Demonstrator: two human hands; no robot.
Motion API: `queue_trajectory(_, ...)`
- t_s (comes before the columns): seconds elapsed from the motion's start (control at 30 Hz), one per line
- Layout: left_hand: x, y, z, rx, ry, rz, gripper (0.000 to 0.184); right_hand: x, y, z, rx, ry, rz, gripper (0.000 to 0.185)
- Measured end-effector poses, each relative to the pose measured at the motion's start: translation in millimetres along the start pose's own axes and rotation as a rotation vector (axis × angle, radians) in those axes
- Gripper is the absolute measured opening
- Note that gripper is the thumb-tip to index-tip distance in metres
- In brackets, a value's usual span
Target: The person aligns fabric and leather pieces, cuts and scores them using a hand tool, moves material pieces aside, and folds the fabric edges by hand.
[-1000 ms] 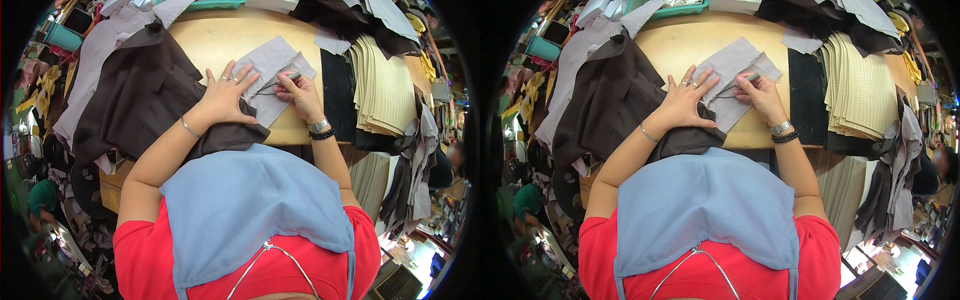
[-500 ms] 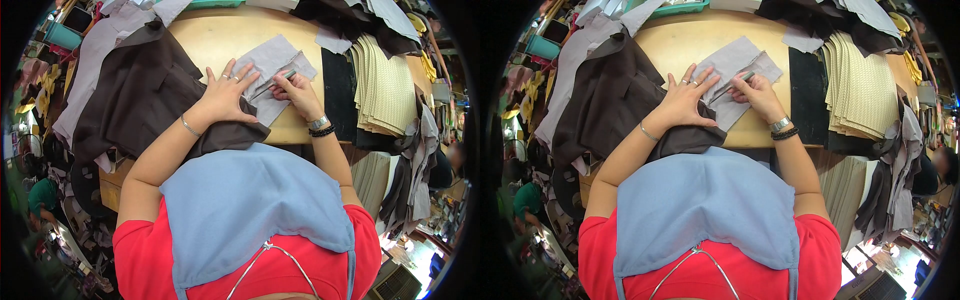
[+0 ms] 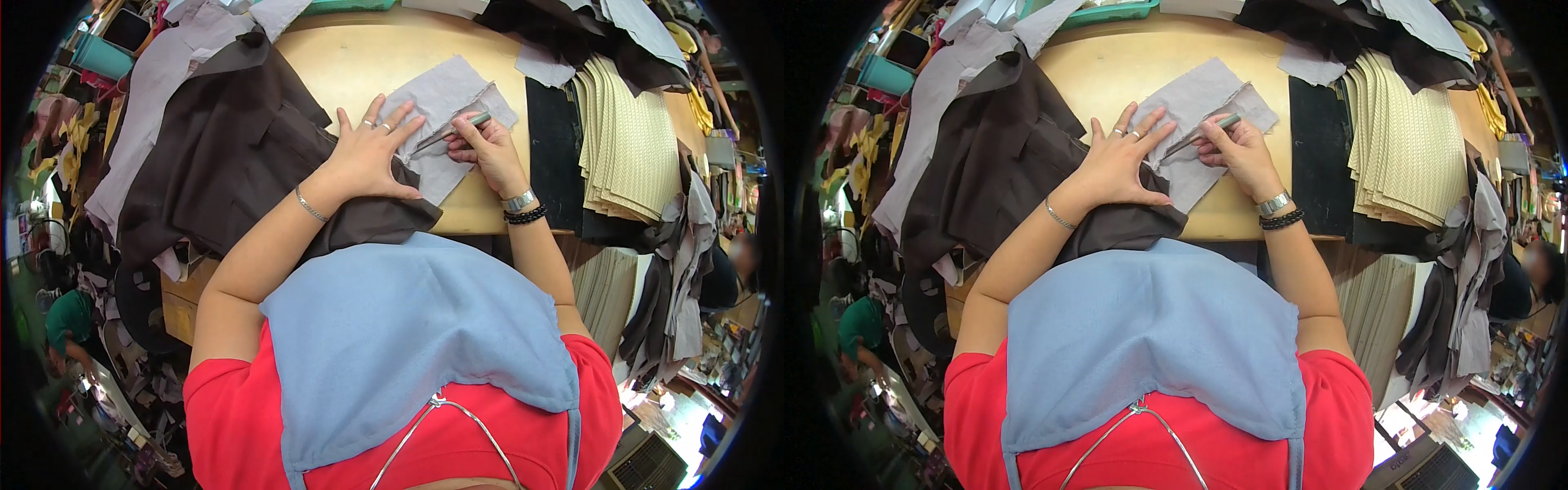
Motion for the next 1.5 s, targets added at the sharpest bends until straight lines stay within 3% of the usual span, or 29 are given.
queue_trajectory(0.97, -0.4, -0.7, 0.1, 0.018, 0.004, 0.000, 0.113, 0.0, 5.6, -2.8, -0.050, 0.004, -0.027, 0.019)
queue_trajectory(1.5, -1.1, -0.5, -0.1, 0.011, 0.005, 0.009, 0.114, 0.1, -4.9, 1.4, 0.121, -0.018, 0.018, 0.021)
Point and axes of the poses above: each hand's wrist, its own x-axis away from the middle knuckle, its own y-axis out of the back of the hand, z = x × y, the point moved 5 cm from there along -x, towards the middle knuckle, and after that the axes turned 11 degrees about -y, right-handed, at the moved point
